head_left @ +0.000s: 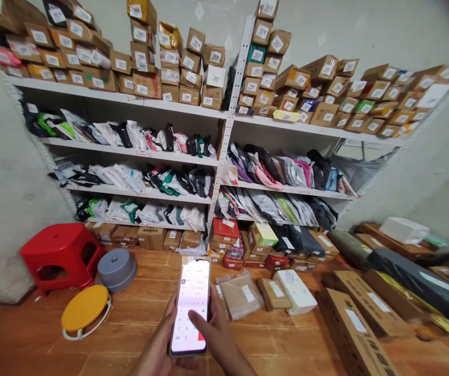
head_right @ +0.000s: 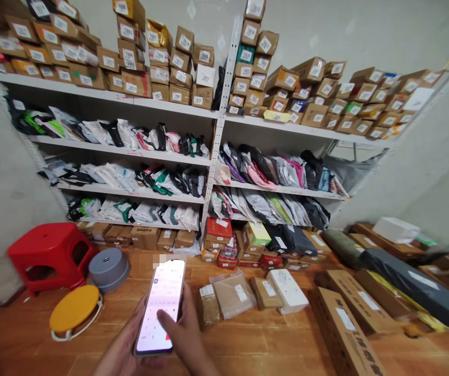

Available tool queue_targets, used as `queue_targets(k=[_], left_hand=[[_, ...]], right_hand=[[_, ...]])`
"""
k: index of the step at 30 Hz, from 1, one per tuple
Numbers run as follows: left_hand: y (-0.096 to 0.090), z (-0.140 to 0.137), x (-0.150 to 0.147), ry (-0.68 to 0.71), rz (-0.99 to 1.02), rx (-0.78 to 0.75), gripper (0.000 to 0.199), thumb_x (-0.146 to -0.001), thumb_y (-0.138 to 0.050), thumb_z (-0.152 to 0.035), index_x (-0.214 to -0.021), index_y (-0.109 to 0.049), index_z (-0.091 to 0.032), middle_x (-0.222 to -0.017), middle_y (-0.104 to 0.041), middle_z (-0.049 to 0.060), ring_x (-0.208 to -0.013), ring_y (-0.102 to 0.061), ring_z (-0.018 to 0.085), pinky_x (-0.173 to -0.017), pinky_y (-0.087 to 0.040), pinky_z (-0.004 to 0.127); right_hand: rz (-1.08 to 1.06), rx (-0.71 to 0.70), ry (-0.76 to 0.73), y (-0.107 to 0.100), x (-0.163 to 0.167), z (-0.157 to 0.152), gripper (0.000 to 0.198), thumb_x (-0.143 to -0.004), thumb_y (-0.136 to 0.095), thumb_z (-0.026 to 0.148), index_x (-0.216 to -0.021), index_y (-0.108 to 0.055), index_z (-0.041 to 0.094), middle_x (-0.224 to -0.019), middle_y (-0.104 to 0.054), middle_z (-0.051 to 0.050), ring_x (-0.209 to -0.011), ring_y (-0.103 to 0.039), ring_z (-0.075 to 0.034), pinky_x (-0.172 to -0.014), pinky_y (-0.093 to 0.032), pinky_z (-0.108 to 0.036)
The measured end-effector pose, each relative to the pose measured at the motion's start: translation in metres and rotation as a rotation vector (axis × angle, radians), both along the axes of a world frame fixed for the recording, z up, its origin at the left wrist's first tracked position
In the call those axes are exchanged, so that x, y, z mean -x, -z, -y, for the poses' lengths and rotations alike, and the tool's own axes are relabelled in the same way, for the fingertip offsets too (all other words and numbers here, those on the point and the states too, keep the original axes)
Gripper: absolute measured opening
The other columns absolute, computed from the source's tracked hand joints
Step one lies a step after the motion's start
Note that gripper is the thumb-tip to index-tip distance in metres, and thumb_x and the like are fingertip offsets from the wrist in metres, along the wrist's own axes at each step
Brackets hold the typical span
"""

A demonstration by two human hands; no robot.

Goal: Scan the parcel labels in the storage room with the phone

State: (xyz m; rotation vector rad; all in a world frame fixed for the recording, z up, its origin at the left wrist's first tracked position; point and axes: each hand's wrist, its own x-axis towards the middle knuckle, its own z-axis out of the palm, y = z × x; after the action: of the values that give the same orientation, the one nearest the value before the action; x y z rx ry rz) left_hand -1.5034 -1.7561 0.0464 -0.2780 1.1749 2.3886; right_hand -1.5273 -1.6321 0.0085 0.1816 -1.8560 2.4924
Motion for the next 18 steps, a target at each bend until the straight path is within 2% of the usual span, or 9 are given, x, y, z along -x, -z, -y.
queue_targets(k=[2,4,7,9,11,14,16,18], left_hand=[[-0.001,-0.001,-0.001,-0.01,0.009,0.014,0.083,-0.078,-0.056,-0.056,-0.146,-0.012,-0.036,-0.134,-0.054,0.009,-0.102,-0.063,0.028,-0.052,-0.052,0.026],[-0.002,-0.002,-0.001,-0.041,0.023,0.004,0.081,-0.08,-0.056,-0.05,-0.147,-0.013,-0.033,-0.131,-0.056,0.01,-0.103,-0.062,0.027,-0.05,-0.051,0.024],[0.0,-0.001,0.002,-0.096,0.032,0.052,0.087,-0.075,-0.062,-0.042,-0.147,-0.015,-0.029,-0.125,-0.06,0.011,-0.097,-0.064,0.029,-0.042,-0.048,0.025],[0.001,-0.002,0.004,-0.103,0.018,0.13,0.091,-0.071,-0.067,-0.041,-0.146,-0.018,-0.029,-0.117,-0.064,0.011,-0.086,-0.067,0.028,-0.037,-0.044,0.023],[0.001,-0.003,0.006,-0.114,-0.004,0.194,0.095,-0.068,-0.071,-0.043,-0.146,-0.018,-0.029,-0.107,-0.068,0.01,-0.07,-0.067,0.023,-0.036,-0.041,0.02],[0.001,-0.001,0.007,-0.104,-0.018,0.26,0.099,-0.068,-0.071,-0.044,-0.147,-0.014,-0.026,-0.095,-0.071,0.008,-0.054,-0.061,0.018,-0.034,-0.039,0.021],[0.004,0.003,0.007,-0.081,-0.005,0.18,0.09,-0.074,-0.062,-0.041,-0.147,-0.014,-0.024,-0.101,-0.07,0.009,-0.061,-0.063,0.022,-0.036,-0.042,0.025],[0.009,0.011,0.008,-0.051,0.021,0.017,0.083,-0.075,-0.052,-0.032,-0.148,-0.013,-0.024,-0.114,-0.066,0.01,-0.078,-0.065,0.025,-0.046,-0.049,0.028]], right_hand=[[0.002,-0.02,0.019,-0.003,-0.001,0.002,0.071,-0.07,-0.07,0.042,-0.128,-0.033,0.022,-0.124,-0.059,-0.013,-0.113,-0.056,-0.026,-0.099,-0.041,-0.043],[-0.022,0.011,-0.075,-0.003,-0.003,-0.001,0.078,-0.068,-0.071,0.039,-0.131,-0.028,0.022,-0.13,-0.055,-0.014,-0.116,-0.054,-0.027,-0.098,-0.042,-0.043],[-0.051,-0.028,-0.253,-0.002,-0.006,-0.009,0.092,-0.064,-0.069,0.023,-0.138,-0.014,0.023,-0.141,-0.044,-0.014,-0.123,-0.049,-0.028,-0.096,-0.044,-0.044],[-0.052,-0.094,-0.287,0.0,-0.007,-0.014,0.096,-0.062,-0.062,0.013,-0.141,-0.009,0.023,-0.145,-0.039,-0.014,-0.126,-0.047,-0.027,-0.097,-0.043,-0.044],[-0.031,-0.101,-0.284,0.001,-0.008,-0.016,0.093,-0.061,-0.056,0.011,-0.143,-0.013,0.023,-0.149,-0.034,-0.01,-0.133,-0.039,-0.025,-0.105,-0.035,-0.043],[0.035,-0.099,-0.225,0.002,-0.007,-0.016,0.075,-0.068,-0.052,0.018,-0.14,-0.029,0.024,-0.153,-0.029,-0.002,-0.142,-0.02,-0.02,-0.115,-0.016,-0.039],[0.076,-0.1,-0.167,0.003,-0.004,-0.014,0.067,-0.071,-0.05,0.023,-0.137,-0.037,0.024,-0.151,-0.032,-0.001,-0.142,-0.018,-0.019,-0.116,-0.012,-0.038],[0.1,-0.025,-0.14,0.003,0.0,-0.01,0.07,-0.067,-0.049,0.023,-0.137,-0.039,0.023,-0.148,-0.038,-0.001,-0.14,-0.025,-0.021,-0.115,-0.017,-0.04]])
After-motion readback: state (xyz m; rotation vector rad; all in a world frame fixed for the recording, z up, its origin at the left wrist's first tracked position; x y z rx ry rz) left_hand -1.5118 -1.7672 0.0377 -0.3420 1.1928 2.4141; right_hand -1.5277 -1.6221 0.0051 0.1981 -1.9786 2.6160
